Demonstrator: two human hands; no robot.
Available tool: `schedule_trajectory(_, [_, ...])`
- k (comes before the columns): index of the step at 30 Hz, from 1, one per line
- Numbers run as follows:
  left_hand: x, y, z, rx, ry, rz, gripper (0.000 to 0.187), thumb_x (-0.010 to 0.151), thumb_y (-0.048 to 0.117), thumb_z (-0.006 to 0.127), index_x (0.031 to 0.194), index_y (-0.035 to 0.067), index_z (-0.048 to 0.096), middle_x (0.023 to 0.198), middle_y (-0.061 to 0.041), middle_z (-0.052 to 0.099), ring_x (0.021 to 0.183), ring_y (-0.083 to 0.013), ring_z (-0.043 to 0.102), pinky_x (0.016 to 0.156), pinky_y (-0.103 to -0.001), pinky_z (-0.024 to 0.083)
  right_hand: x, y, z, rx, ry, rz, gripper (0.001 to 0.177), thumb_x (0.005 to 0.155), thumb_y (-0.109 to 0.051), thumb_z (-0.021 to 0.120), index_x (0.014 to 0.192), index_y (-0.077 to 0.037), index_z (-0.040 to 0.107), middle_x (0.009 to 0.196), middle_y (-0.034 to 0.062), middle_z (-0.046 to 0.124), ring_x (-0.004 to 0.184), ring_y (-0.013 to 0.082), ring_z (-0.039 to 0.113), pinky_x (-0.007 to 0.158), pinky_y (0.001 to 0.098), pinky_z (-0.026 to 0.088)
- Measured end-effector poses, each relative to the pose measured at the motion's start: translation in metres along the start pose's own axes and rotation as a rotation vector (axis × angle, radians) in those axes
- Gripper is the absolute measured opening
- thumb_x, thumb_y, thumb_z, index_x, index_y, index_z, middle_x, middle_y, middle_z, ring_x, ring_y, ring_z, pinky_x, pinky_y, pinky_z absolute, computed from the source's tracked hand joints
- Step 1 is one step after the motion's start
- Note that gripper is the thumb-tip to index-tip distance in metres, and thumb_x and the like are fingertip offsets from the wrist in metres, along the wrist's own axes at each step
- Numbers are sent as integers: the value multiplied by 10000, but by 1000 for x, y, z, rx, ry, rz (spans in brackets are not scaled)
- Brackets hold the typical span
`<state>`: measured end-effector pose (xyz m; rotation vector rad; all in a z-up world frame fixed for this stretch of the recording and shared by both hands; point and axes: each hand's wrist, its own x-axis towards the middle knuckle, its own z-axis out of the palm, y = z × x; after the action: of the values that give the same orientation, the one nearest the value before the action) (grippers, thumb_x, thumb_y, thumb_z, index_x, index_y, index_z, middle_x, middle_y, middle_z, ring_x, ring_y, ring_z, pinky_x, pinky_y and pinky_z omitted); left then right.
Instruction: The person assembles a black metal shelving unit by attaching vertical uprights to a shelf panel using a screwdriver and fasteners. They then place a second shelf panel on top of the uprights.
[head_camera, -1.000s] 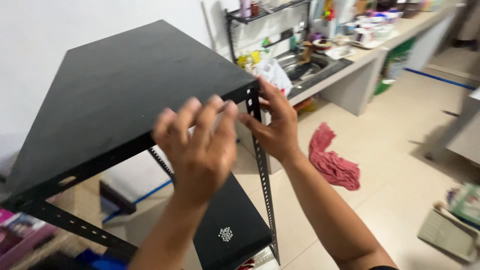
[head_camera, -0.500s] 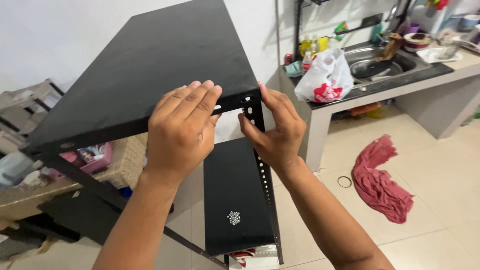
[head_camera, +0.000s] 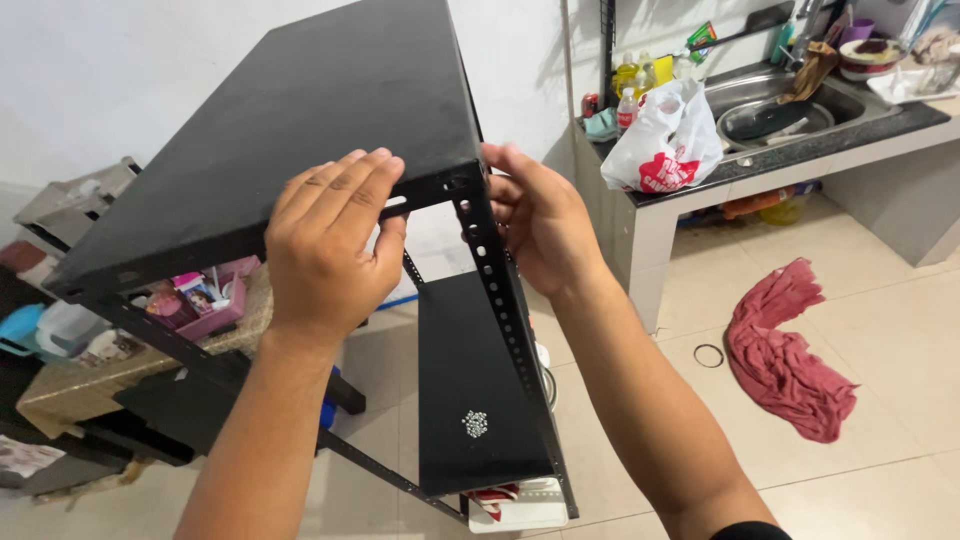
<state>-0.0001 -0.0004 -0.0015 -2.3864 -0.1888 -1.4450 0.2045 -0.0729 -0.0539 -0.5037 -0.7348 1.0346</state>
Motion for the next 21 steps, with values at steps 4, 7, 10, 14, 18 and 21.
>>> schedule_trajectory(4, [-1, 0, 0, 23, -17, 15, 383, 838, 2, 815, 1209, 20, 722, 1215, -128, 738, 1174, -298, 701, 1063, -449, 530, 7, -1, -1, -31, -52, 42, 231, 1043, -333, 666, 991, -109, 659, 801, -48, 649, 662, 45, 558, 580, 222, 471])
schedule_trajectory(7, [-3, -2, 0, 25, -38, 14, 400, 837, 7, 811, 1226, 16, 719, 1228, -132, 735, 1183, -301, 701, 1066, -451, 523, 8, 1, 0, -88, -19, 54, 253, 1001, -354, 675, 895, -124, 667, 753, -47, 649, 620, 43, 554, 544, 213, 462])
schedule_trajectory(10, [-5, -3, 0, 38, -42, 10, 397, 846, 18, 813, 1230, 19, 716, 1240, -131, 736, 1190, -300, 700, 1073, -450, 513, 7, 3, 0, -71, 9, 75, 237, 984, -339, 663, 886, -123, 672, 758, -46, 659, 631, 55, 589, 563, 222, 494])
schedule_trajectory(14, [-8, 0, 2, 46, -61, -24, 396, 889, 65, 820, 1267, 16, 713, 1284, -132, 726, 1245, -291, 672, 1131, -485, 446, 5, 5, -6, 0, -121, 10, 226, 1054, -302, 674, 955, -99, 662, 806, -40, 656, 671, 47, 583, 613, 225, 506])
schedule_trajectory(18, [-18, 9, 2, 145, -64, -87, 412, 927, 167, 807, 1300, 16, 717, 1368, -138, 690, 1327, -303, 604, 1195, -574, 338, -1, 11, -20, -59, -81, 30, 271, 1020, -287, 635, 1136, -49, 693, 837, -15, 682, 703, 55, 627, 618, 215, 514])
schedule_trajectory(21, [-31, 22, 2, 216, 12, -86, 383, 960, 192, 774, 1301, 23, 725, 1427, -172, 644, 1362, -354, 553, 1211, -599, 299, -7, 19, -32, -124, -28, -10, 325, 1026, -244, 629, 1213, 17, 678, 910, 28, 698, 788, 92, 665, 727, 255, 562])
